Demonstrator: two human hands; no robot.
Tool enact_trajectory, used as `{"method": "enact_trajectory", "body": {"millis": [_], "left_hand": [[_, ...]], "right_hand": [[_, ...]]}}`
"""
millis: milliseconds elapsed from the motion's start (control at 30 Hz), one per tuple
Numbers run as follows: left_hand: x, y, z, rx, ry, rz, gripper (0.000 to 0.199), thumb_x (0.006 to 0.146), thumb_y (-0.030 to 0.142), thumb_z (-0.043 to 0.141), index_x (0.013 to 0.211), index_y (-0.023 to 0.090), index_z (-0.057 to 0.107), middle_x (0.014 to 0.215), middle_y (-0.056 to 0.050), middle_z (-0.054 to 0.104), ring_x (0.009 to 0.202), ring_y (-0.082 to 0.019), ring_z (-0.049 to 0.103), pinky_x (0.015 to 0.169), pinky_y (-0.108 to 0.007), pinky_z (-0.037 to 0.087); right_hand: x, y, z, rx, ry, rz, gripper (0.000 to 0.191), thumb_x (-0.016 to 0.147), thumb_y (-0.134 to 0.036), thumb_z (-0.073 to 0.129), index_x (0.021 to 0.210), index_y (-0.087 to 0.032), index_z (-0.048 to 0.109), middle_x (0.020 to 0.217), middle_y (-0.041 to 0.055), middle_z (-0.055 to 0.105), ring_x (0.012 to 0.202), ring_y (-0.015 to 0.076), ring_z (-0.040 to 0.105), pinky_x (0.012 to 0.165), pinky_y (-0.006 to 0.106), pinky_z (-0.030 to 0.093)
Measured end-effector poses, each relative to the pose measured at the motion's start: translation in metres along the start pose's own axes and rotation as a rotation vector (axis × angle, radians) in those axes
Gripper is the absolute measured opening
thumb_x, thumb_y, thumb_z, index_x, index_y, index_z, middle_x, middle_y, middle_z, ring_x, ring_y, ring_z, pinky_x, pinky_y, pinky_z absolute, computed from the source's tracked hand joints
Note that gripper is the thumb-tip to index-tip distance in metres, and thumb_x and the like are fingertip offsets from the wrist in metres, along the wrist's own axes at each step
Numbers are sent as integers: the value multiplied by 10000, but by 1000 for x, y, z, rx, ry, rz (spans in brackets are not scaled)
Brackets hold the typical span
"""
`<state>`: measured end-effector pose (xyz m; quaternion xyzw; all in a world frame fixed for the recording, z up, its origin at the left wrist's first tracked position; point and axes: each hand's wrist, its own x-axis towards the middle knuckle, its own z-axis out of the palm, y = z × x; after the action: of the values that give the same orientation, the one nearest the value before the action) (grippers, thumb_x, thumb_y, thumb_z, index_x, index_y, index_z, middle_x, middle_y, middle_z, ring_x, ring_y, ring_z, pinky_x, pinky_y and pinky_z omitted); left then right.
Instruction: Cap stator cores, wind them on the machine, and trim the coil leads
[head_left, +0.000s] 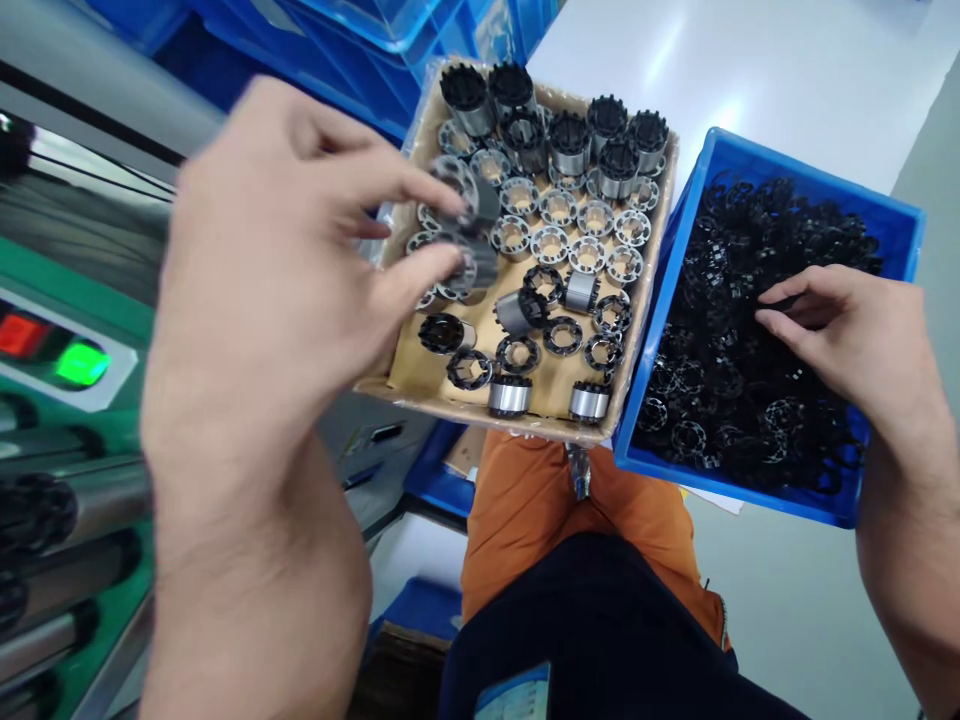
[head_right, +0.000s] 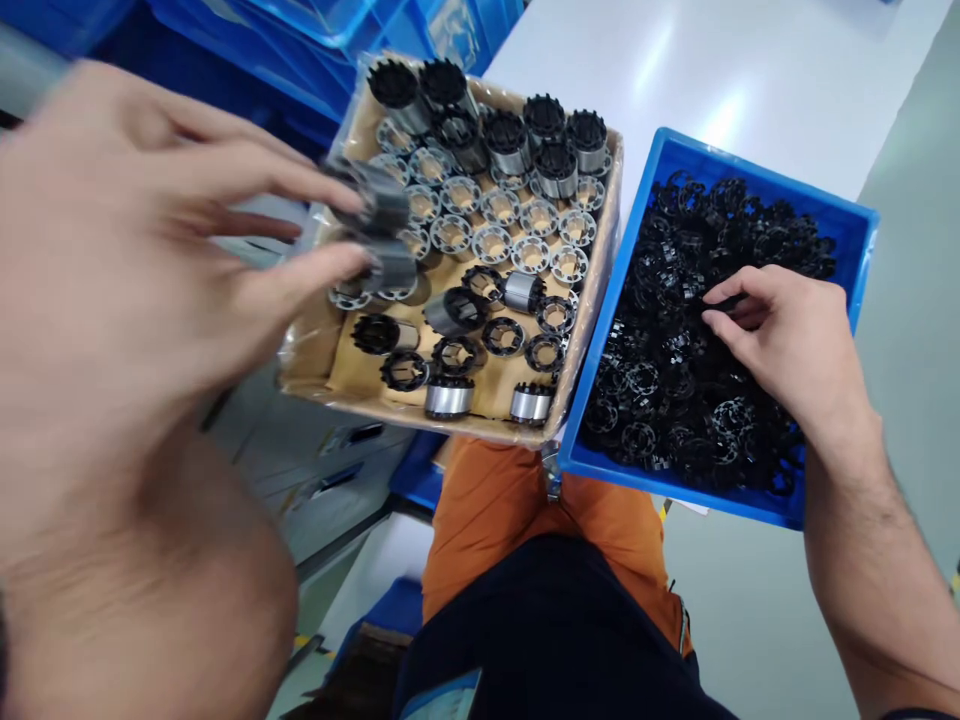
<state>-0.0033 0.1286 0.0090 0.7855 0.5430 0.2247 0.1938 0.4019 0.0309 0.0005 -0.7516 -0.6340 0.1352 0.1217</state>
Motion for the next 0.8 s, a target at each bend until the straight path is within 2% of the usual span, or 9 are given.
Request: {"method": "enact_trajectory", "body": {"millis": [100, 167, 233, 300, 400, 533, 633, 700, 800], "left_hand": [[1, 9, 8, -467, 147, -35, 567, 944, 791, 905, 1199, 309, 749, 1355, -32, 725, 1292, -363, 716, 1098, -705, 719], [0, 17, 23, -854, 101, -123, 445, 946, 570, 962, 1202, 299, 719, 1368, -3, 771, 1268, -340, 756, 921, -576, 766], [-4, 29, 42, -1170, 7, -241, 270, 1003, 404, 844, 1220, 271, 752, 1432, -47, 803, 1287, -360, 779, 763, -449, 719], [-10, 41, 66, -1351, -53, -294, 267, 1093, 461, 705, 1221, 233, 758, 1450, -107, 808, 1199, -342, 801, 633, -366, 625], [-20, 53, 108, -1416, -60, -204, 536, 1209, 756, 488, 1213, 243, 643, 1359, -129, 809, 916, -236, 799, 522, -279, 485], [-31, 60, 147, -1420, -19, -93, 541, 1226, 823, 370, 1376, 339, 558, 931, -10, 702, 607, -147, 648, 448, -249, 360], [-37, 63, 155, -1418, 27, -54, 636, 1230, 828, 250, 1445, 339, 597, 812, 6, 608, 550, -146, 567, 463, -273, 378], [-39, 66, 156, -1422, 48, -4, 689, 1220, 849, 185, 1338, 325, 615, 844, -4, 611, 583, -148, 585, 507, -285, 422], [-44, 68, 156, -1423, 27, 16, 611, 1220, 843, 243, 1278, 336, 579, 950, -12, 624, 688, -170, 641, 570, -297, 477]], "right_hand": [[-2, -3, -1, 48, 94, -58, 205, 1010, -250, 856, 1192, -274, 947, 991, 89, 893, 835, 235, 791, 864, 423, 626], [-4, -10, 1, 133, 152, -118, 249, 1053, -256, 820, 1261, -290, 951, 1058, 95, 898, 871, 226, 772, 848, 415, 618], [-5, -20, 5, 304, 179, -165, 239, 1055, -285, 835, 1262, -311, 952, 1036, 64, 885, 829, 210, 745, 751, 388, 601], [-4, -31, 12, 499, 148, -212, 207, 1070, -333, 837, 1244, -328, 948, 999, 23, 862, 713, 174, 695, 625, 349, 566], [-1, -48, 26, 668, 58, -274, 240, 1132, -443, 792, 1339, -371, 890, 1103, 2, 866, 728, 165, 732, 564, 322, 601], [2, -67, 40, 731, 9, -301, 461, 1086, -565, 875, 1480, -366, 741, 1232, 30, 895, 1058, 224, 860, 724, 318, 723], [-4, -81, 44, 717, 51, -296, 298, 1029, -465, 958, 1262, -334, 828, 1217, 33, 916, 1074, 267, 887, 727, 385, 742], [-9, -88, 46, 719, 117, -290, 192, 990, -362, 992, 1139, -351, 872, 1160, 12, 924, 1023, 281, 896, 637, 410, 710], [-16, -95, 52, 724, 201, -291, 215, 930, -352, 1044, 1093, -366, 904, 1054, 5, 919, 906, 281, 891, 543, 427, 668]]}}
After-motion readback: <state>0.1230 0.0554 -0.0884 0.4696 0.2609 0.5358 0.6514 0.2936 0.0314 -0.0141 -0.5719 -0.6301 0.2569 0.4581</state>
